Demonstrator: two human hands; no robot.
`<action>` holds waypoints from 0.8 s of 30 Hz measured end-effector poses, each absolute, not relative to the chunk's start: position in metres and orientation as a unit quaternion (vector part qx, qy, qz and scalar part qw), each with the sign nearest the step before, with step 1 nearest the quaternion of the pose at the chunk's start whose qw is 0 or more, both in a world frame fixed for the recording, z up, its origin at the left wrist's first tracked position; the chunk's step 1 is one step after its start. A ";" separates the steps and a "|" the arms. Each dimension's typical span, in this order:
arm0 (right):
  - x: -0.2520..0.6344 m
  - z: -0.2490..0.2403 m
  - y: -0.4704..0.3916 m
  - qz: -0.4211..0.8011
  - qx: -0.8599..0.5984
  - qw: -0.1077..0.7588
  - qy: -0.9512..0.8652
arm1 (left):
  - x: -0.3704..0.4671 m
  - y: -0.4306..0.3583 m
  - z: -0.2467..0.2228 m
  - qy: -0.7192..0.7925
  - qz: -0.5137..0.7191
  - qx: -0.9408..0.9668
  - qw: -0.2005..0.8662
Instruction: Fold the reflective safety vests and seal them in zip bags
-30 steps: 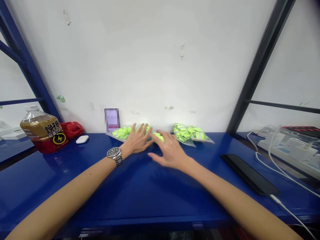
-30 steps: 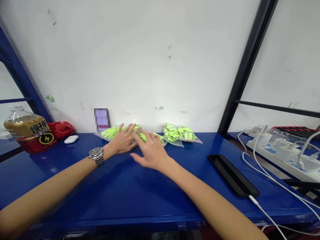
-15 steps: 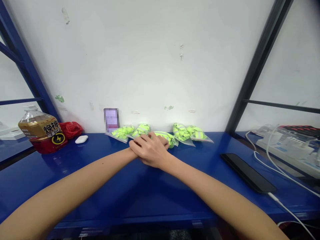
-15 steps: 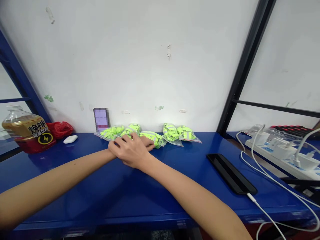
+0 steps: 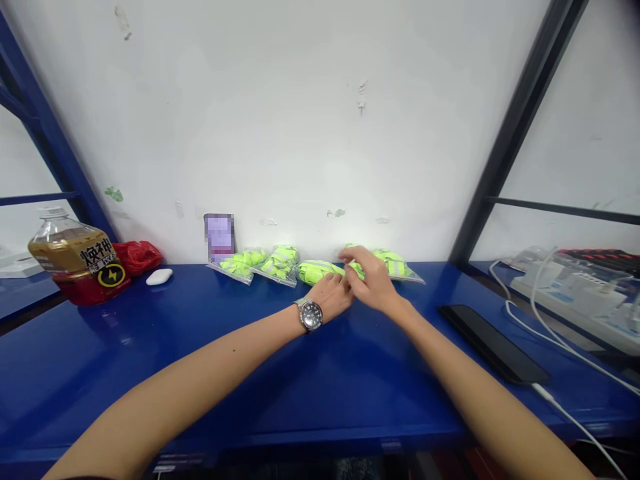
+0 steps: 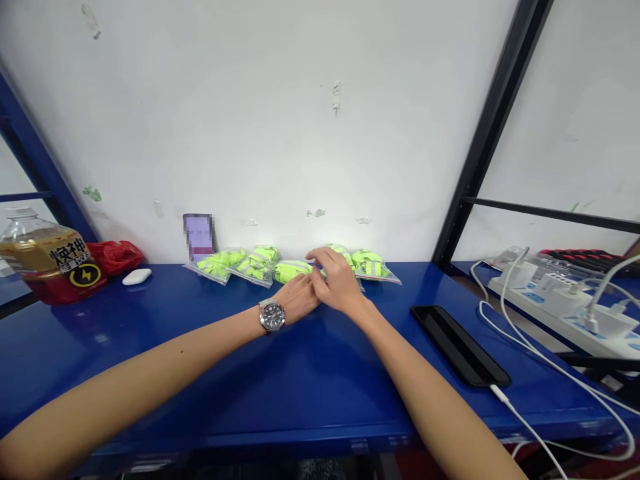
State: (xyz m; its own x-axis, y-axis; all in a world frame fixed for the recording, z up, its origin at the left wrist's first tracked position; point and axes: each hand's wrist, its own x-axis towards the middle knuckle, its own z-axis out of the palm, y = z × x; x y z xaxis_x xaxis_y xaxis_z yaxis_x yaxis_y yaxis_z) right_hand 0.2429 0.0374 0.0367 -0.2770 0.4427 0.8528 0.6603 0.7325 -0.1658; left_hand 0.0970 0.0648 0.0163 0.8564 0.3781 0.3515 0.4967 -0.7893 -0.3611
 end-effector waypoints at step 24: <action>0.177 0.008 0.014 0.371 -0.385 0.386 -0.752 | -0.004 0.010 -0.003 -0.388 -0.337 -0.846 -0.145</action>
State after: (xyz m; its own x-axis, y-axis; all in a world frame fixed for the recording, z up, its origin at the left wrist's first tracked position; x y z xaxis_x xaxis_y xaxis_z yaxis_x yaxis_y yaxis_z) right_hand 0.1774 0.0142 0.0082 -0.4049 0.8655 0.2950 0.2924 0.4282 -0.8551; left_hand -0.0039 0.0102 -0.0034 0.4722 0.7537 0.4571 0.5585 -0.6570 0.5064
